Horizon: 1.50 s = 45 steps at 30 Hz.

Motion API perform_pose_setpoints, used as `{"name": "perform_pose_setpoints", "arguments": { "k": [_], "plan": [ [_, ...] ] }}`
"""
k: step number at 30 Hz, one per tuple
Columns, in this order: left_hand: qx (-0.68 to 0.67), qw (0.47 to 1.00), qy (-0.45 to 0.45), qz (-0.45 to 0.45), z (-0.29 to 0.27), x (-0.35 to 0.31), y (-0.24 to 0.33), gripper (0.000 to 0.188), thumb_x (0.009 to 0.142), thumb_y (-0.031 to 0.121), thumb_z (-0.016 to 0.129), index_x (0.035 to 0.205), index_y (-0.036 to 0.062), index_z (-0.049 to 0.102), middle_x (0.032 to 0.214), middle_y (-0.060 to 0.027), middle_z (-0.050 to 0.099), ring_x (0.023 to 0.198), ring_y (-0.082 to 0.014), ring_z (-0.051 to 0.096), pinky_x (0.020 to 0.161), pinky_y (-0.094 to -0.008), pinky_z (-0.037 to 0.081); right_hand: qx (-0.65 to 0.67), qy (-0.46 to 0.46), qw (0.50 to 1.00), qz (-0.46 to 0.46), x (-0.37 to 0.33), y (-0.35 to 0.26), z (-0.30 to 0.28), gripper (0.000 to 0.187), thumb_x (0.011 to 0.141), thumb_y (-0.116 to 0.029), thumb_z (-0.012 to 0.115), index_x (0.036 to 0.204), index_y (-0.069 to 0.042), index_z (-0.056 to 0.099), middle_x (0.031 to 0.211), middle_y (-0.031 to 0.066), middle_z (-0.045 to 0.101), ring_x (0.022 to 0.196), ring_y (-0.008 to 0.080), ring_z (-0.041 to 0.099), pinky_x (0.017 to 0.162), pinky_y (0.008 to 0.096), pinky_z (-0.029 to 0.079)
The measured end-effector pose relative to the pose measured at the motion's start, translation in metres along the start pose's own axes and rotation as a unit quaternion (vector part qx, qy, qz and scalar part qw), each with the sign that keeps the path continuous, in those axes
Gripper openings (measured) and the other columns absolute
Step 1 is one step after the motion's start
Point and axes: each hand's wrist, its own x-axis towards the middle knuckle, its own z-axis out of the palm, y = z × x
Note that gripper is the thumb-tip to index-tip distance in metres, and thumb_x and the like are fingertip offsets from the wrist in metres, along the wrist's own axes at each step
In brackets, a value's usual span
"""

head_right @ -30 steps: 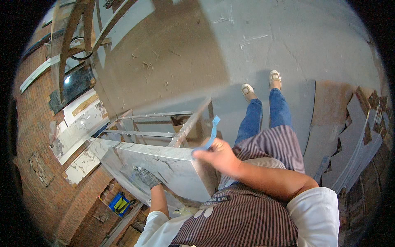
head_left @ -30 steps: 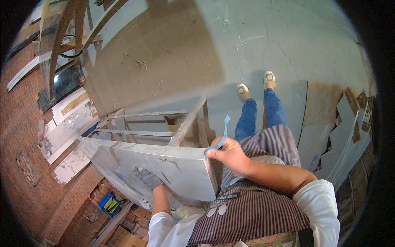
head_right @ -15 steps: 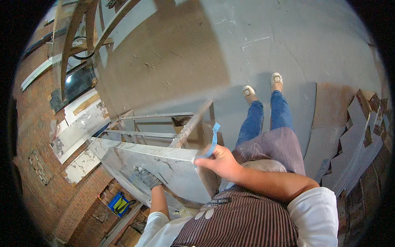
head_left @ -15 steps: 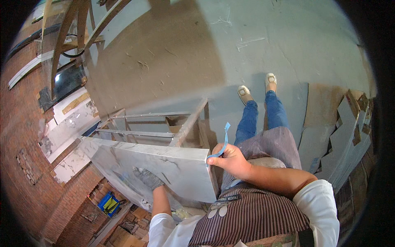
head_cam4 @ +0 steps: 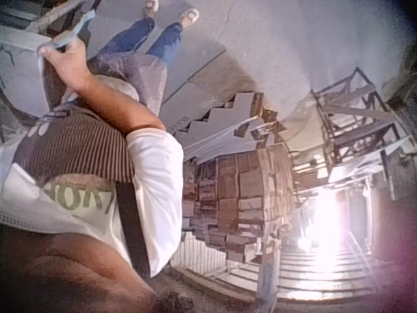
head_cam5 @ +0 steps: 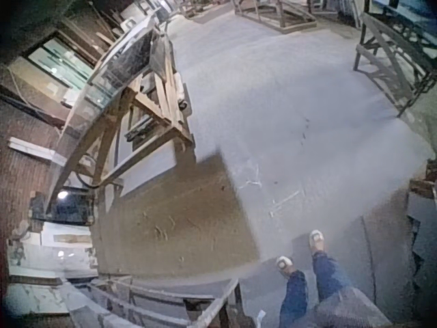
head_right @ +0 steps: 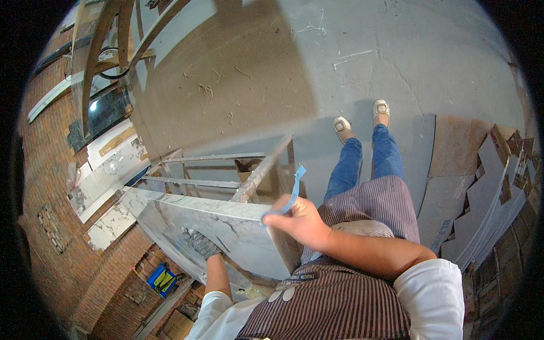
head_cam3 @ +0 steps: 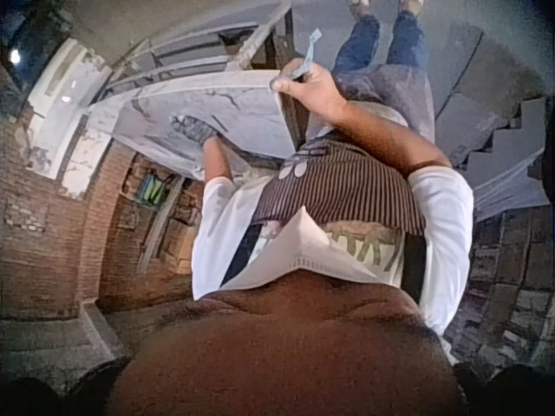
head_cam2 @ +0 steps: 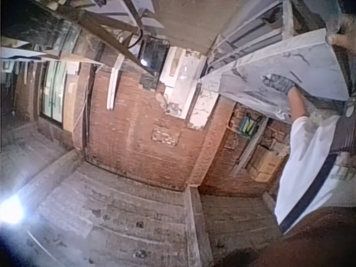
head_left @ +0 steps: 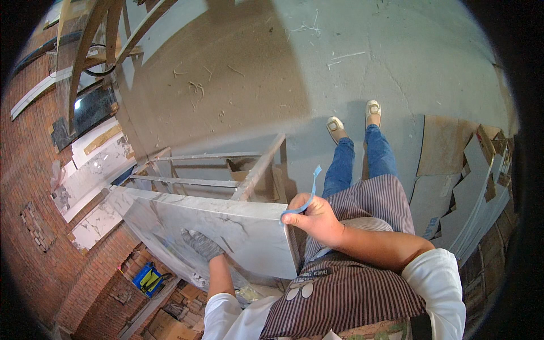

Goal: The person scrapes and smooths the edges and surface of a large marble slab using a blue plastic scraper and a metal scraper. They move around the slab, applying pressure to remove residue and clean the surface.

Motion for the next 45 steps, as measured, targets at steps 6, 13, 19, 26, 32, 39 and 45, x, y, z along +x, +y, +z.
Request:
{"name": "perform_pose_setpoints", "arguments": {
  "k": [6, 13, 19, 26, 32, 39, 45],
  "plan": [
    [0.111, 0.991, -0.004, 0.079, -0.005, 0.002, -0.011, 0.047, 0.102, 0.022, 0.04, 0.14, -0.0046, 0.035, 0.145, -0.0194, 0.038, 0.133, -0.0298, 0.037, 0.113, -0.0382, 0.027, -0.086, -0.018, 0.996, -0.011, 0.001, 0.009, -0.008, 0.015, 0.084, -0.014, 0.075, 0.088, -0.006, 0.063, 0.082, 0.0017, 0.066, 0.077, 0.0086, 0.061, 0.069, 0.0261, 0.05],
    [0.029, 0.999, 0.006, -0.027, 0.012, -0.019, 0.075, 0.047, 0.101, 0.02, 0.04, 0.14, -0.0045, 0.036, 0.144, -0.0192, 0.039, 0.13, -0.0298, 0.04, 0.111, -0.0374, 0.029, 0.02, -0.004, 1.0, 0.007, -0.011, 0.005, 0.005, 0.016, 0.085, -0.013, 0.074, 0.083, -0.005, 0.059, 0.081, 0.0024, 0.063, 0.075, 0.0101, 0.058, 0.067, 0.0258, 0.047],
    [0.007, 0.999, 0.003, -0.045, 0.012, -0.02, 0.082, 0.047, 0.101, 0.022, 0.039, 0.141, -0.0032, 0.034, 0.144, -0.0186, 0.038, 0.131, -0.0297, 0.038, 0.111, -0.0378, 0.029, 0.023, 0.033, 0.997, 0.063, 0.005, -0.007, -0.004, 0.015, 0.085, -0.013, 0.074, 0.085, -0.005, 0.061, 0.081, 0.0013, 0.064, 0.075, 0.0092, 0.057, 0.068, 0.0253, 0.047],
    [0.101, 0.995, -0.02, -0.013, 0.002, -0.001, 0.029, 0.048, 0.101, 0.022, 0.039, 0.142, -0.0029, 0.032, 0.145, -0.0194, 0.035, 0.131, -0.0304, 0.037, 0.112, -0.038, 0.028, 0.011, 0.018, 0.999, 0.045, 0.003, -0.019, 0.006, 0.019, 0.085, -0.017, 0.074, 0.084, -0.005, 0.06, 0.077, -0.0007, 0.06, 0.073, 0.0076, 0.053, 0.067, 0.0251, 0.044],
    [-0.068, 0.996, -0.009, -0.064, 0.009, -0.018, 0.062, 0.05, 0.101, 0.022, 0.039, 0.142, -0.0044, 0.031, 0.146, -0.02, 0.034, 0.133, -0.0304, 0.035, 0.113, -0.0387, 0.027, -0.052, 0.001, 0.997, 0.049, 0.007, -0.022, 0.0, 0.023, 0.084, -0.022, 0.076, 0.082, -0.005, 0.061, 0.076, -0.0008, 0.06, 0.073, 0.0084, 0.053, 0.066, 0.0259, 0.044],
    [0.091, 0.996, -0.007, -0.006, 0.01, -0.017, 0.068, 0.05, 0.101, 0.022, 0.039, 0.142, -0.0054, 0.032, 0.147, -0.0223, 0.033, 0.135, -0.0319, 0.033, 0.115, -0.0398, 0.023, -0.289, -0.196, 0.928, 0.126, 0.058, -0.072, -0.024, 0.039, 0.079, -0.038, 0.077, 0.092, -0.001, 0.068, 0.085, 0.0072, 0.065, 0.08, 0.0155, 0.059, 0.073, 0.0308, 0.048],
    [0.1, 0.995, 0.008, -0.007, 0.013, -0.021, 0.068, 0.051, 0.099, 0.024, 0.039, 0.139, -0.0073, 0.037, 0.146, -0.0253, 0.035, 0.136, -0.0357, 0.032, 0.115, -0.0416, 0.022, -0.48, -0.317, 0.803, 0.154, 0.081, -0.1, 0.009, 0.041, 0.076, -0.038, 0.078, 0.092, -0.002, 0.066, 0.082, 0.0079, 0.064, 0.078, 0.0176, 0.059, 0.071, 0.0333, 0.047]
  ]
}}
